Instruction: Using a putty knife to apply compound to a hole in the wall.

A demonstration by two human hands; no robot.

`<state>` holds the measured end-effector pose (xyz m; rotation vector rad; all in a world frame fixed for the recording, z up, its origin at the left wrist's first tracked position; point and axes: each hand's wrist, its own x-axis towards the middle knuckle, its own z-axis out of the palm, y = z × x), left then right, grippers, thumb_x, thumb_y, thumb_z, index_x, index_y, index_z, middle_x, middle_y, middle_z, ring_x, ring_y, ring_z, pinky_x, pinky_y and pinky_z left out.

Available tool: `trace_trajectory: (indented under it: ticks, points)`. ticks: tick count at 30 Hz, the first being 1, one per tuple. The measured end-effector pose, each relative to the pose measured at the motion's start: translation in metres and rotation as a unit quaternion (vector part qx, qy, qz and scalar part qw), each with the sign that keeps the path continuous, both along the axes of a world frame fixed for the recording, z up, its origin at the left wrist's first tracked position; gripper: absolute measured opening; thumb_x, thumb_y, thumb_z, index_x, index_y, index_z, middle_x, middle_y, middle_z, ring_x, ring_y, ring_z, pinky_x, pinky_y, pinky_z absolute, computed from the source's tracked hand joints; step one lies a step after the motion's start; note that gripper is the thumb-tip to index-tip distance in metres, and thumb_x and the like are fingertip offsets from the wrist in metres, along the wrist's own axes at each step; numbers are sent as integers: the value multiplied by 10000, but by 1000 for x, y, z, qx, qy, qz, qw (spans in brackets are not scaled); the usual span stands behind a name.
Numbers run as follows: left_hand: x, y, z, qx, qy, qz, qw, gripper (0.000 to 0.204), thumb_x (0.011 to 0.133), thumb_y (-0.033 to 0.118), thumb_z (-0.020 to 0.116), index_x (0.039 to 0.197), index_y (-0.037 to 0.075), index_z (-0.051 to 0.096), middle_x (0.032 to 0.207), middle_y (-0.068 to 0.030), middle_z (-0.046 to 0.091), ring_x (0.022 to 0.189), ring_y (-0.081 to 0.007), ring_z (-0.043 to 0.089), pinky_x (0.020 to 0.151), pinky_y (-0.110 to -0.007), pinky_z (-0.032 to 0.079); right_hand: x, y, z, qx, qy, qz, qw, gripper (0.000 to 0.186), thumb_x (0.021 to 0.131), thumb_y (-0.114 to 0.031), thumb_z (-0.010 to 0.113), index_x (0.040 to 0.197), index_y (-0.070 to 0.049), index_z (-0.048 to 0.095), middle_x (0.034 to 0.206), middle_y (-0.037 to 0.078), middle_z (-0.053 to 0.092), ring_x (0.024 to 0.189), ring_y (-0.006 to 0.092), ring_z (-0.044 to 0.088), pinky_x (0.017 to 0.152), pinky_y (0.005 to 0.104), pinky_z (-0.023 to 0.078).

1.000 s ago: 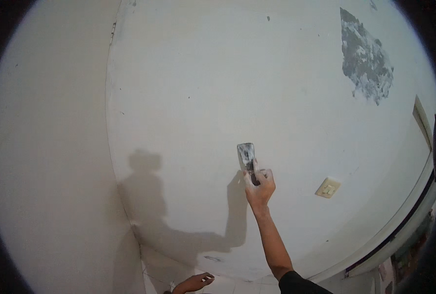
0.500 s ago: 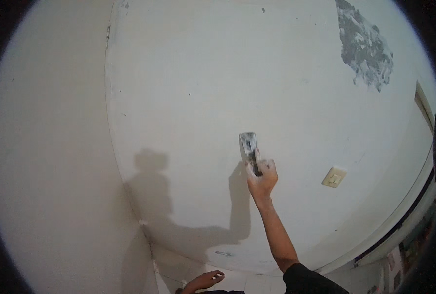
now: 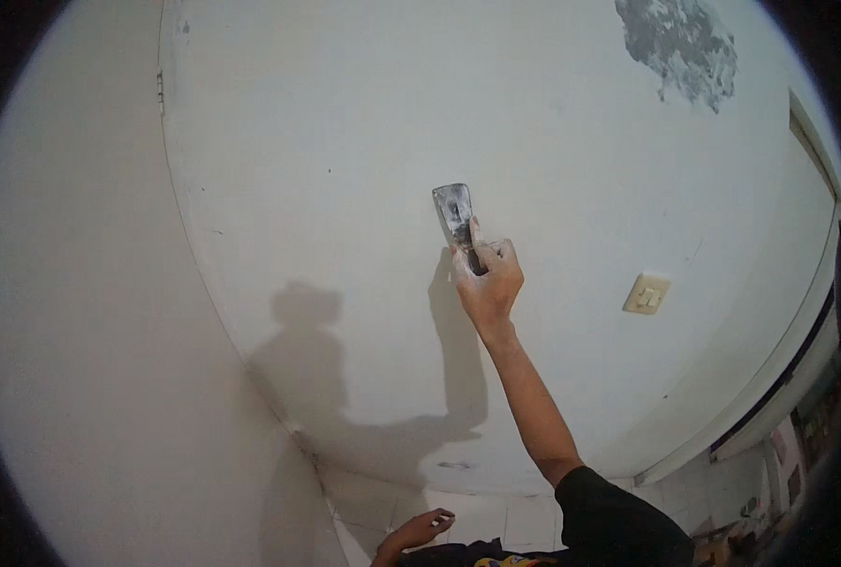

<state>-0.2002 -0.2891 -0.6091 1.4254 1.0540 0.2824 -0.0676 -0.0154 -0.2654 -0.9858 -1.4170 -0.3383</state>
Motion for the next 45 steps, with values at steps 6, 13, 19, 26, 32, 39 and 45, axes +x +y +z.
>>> trace_trajectory:
  ticks: [6, 13, 19, 26, 32, 39, 45]
  points:
    - [-3, 2, 23, -10, 15, 38, 999, 531, 1071, 508, 511, 1399, 96, 575, 1303, -166, 678, 1132, -325, 672, 977, -430, 521, -1, -2, 14, 10, 17, 20, 1000, 480, 793, -157, 817, 1268, -134, 753, 811, 78, 556, 682, 210, 584, 591, 354, 489]
    - [-8, 9, 36, -57, 20, 16, 998, 566, 1057, 566, 501, 1468, 178, 529, 1469, -136, 564, 1288, -360, 575, 1030, -470, 512, -5, -8, 17, -38, 56, 27, 997, 489, 806, -160, 809, 1290, -166, 742, 830, 94, 569, 706, 224, 609, 652, 360, 519]
    - [-13, 22, 16, -17, 25, -24, 999, 528, 1074, 510, 507, 1457, 149, 541, 1434, -134, 593, 1261, -334, 589, 1053, -460, 488, 2, -8, 8, 27, 30, 8, 999, 477, 788, -132, 824, 1260, -124, 757, 771, 62, 579, 637, 182, 570, 595, 315, 484]
    - [-17, 31, 9, -7, 23, 0, 1000, 503, 1072, 485, 527, 1441, 144, 554, 1414, -142, 603, 1219, -321, 610, 1063, -451, 477, 13, -14, -2, -19, 22, -22, 999, 477, 807, -181, 816, 1280, -161, 751, 833, 89, 569, 636, 218, 601, 593, 345, 527]
    - [-16, 30, 13, -5, 11, -6, 1000, 500, 1069, 485, 535, 1433, 143, 558, 1397, -140, 608, 1215, -315, 609, 1056, -445, 478, 10, -12, 1, -13, 26, -21, 999, 500, 821, -199, 803, 1315, -186, 727, 845, 89, 549, 655, 225, 600, 594, 357, 532]
    - [-15, 24, 11, -11, 17, -15, 1000, 477, 1074, 459, 542, 1435, 148, 559, 1404, -134, 604, 1220, -328, 613, 1071, -449, 474, 7, -10, 8, -50, 26, -16, 998, 488, 840, -161, 775, 1323, -172, 710, 857, 107, 556, 657, 244, 612, 586, 369, 524]
    - [-22, 24, 3, 4, 33, 6, 999, 454, 1082, 431, 534, 1442, 154, 556, 1376, -139, 628, 1207, -334, 623, 1065, -457, 480, 4, -8, 18, -1, 29, -8, 1000, 473, 826, -184, 787, 1296, -176, 729, 838, 116, 557, 637, 271, 613, 575, 397, 521]
